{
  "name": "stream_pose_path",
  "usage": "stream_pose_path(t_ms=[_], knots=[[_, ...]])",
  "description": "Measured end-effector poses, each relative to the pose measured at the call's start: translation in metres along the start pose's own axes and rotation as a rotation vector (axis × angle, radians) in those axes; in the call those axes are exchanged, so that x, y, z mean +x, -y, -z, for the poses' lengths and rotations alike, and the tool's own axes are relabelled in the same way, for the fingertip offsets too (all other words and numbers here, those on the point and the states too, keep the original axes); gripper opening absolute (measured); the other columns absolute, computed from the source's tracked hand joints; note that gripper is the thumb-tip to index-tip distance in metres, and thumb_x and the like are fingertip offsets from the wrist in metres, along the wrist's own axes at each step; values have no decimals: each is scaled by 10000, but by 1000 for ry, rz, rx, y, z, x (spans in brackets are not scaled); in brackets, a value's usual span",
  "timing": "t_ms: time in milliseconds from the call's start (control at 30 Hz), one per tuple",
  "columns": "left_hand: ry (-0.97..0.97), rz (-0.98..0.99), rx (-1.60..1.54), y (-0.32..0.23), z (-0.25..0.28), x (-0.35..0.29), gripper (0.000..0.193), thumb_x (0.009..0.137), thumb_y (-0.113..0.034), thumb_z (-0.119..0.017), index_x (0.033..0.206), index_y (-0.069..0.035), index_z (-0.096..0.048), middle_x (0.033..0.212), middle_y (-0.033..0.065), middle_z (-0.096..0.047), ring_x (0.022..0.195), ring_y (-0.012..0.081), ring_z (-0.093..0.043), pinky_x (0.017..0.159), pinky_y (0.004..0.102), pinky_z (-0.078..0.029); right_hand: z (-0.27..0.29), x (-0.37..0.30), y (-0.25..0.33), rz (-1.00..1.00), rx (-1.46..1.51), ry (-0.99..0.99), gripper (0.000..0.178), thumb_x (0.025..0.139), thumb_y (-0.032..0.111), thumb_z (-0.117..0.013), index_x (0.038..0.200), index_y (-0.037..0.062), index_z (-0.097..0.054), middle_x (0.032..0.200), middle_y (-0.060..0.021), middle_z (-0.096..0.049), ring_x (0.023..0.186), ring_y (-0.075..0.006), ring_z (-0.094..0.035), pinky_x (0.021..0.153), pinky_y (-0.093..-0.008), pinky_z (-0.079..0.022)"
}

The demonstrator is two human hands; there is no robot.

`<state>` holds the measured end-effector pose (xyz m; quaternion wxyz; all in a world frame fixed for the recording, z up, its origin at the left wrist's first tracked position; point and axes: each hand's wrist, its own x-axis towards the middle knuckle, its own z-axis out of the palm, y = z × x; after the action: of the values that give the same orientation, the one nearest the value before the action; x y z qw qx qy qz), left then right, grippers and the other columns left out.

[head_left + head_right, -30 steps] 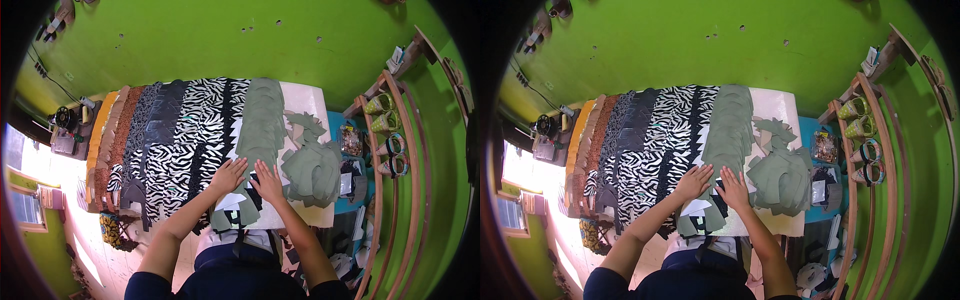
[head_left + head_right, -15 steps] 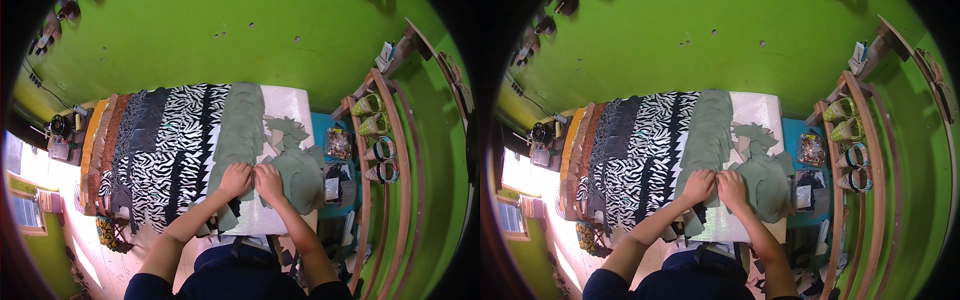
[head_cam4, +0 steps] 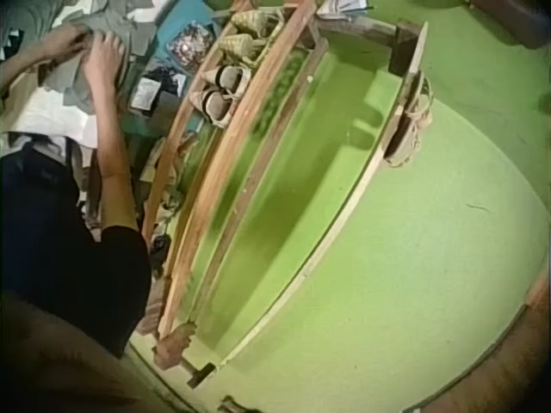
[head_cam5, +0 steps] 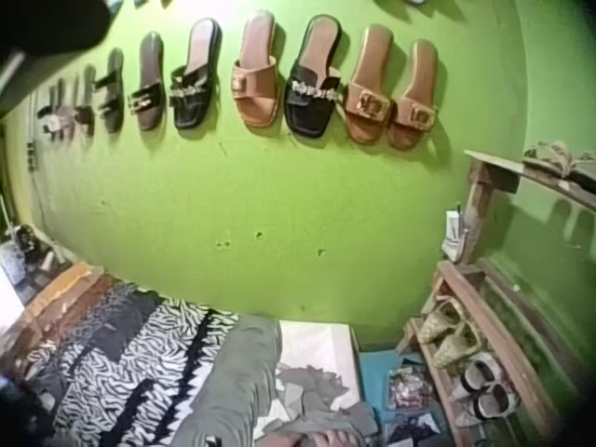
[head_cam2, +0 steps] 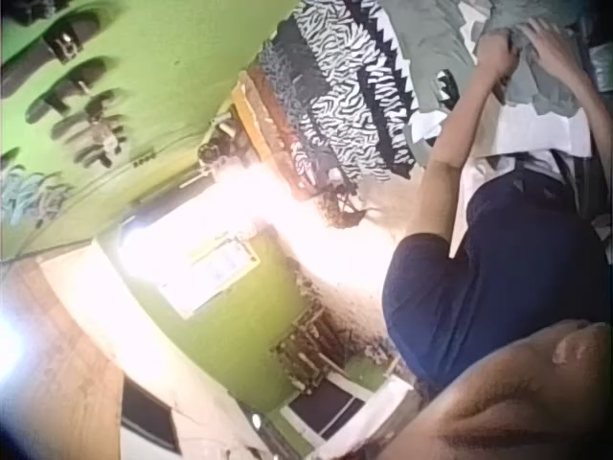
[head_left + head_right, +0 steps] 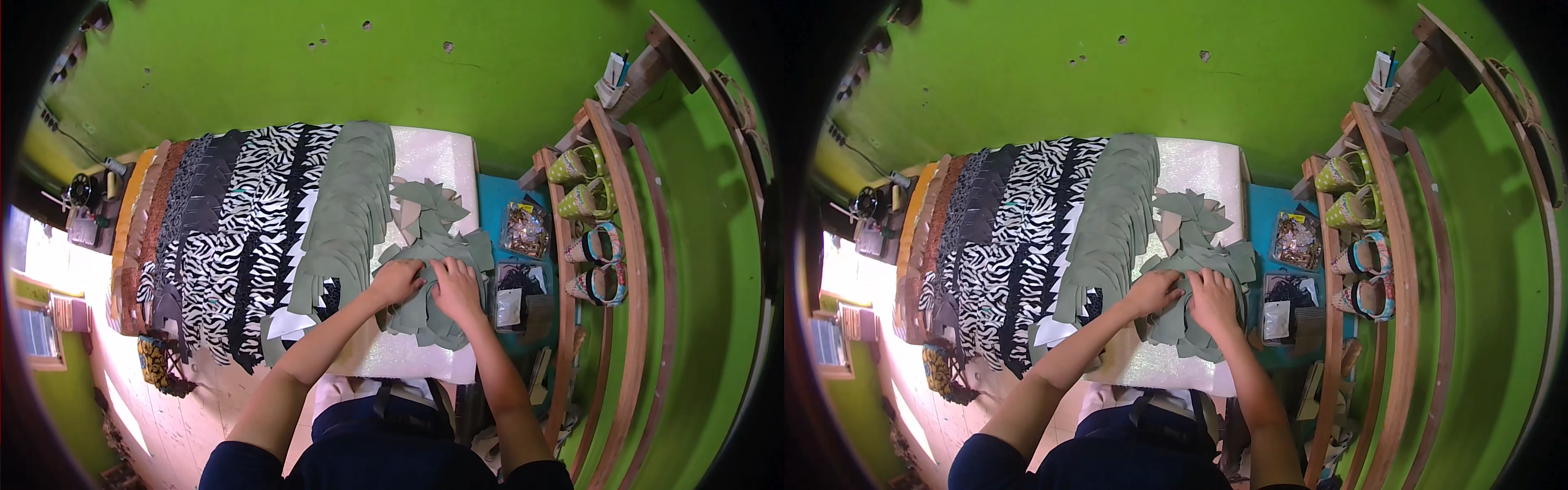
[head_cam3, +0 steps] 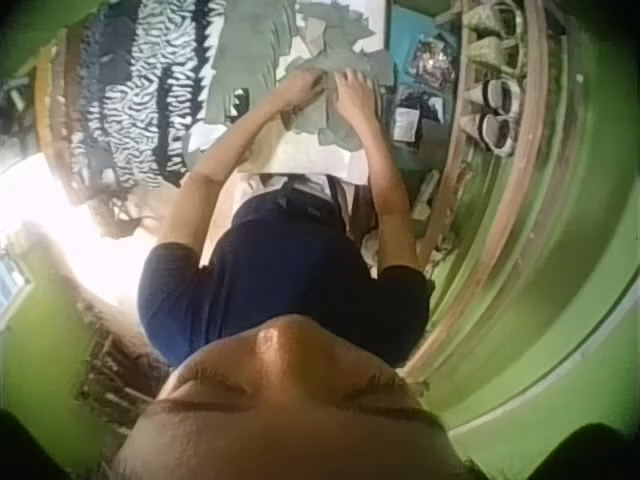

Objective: Organizing and stacking various green fabric components for shoe manufacturing on a workbench.

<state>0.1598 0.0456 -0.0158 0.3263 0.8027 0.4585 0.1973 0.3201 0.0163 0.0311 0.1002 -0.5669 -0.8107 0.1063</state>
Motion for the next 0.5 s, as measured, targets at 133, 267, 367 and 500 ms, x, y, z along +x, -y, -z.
stream_pose_path(t_ms=[133, 267, 367, 500], knots=[[-8, 138, -269, -9, 16, -14, 277, 764, -249, -611, 887, -3, -579, 720, 161, -577, 663, 299, -566, 609, 380, -436, -4, 2, -18, 36, 102, -19, 372, 665, 113, -620, 1021, 56, -531, 943, -113, -572, 911, -286, -537, 755, -377, -404], [21, 292, -309, -4, 41, -33, 287, 781, -266, -611, 876, 2, -573, 642, 134, -551, 587, 232, -540, 553, 351, -414, 22, 20, -15, -145, 341, 375, 292, 710, 176, -662, 908, -15, -564, 888, -133, -614, 803, -310, -587, 694, -369, -452], [-72, 316, -467, 6, 56, -47, 246, 820, -239, -607, 850, 0, -557, 619, -1, -503, 569, 58, -420, 502, 246, -363, 17, 25, -10, -72, 907, 433, 325, 718, 192, -711, 931, -5, -564, 852, -54, -601, 782, -99, -535, 680, -253, -432], [-188, 360, -302, 26, 87, -74, 234, 828, -226, -599, 857, 0, -544, 688, 11, -543, 615, 53, -465, 539, 227, -390, 0, 34, 23, -63, 1201, 401, 232, 789, 129, -635, 962, -1, -551, 813, 3, -572, 739, -46, -497, 647, -199, -407]])
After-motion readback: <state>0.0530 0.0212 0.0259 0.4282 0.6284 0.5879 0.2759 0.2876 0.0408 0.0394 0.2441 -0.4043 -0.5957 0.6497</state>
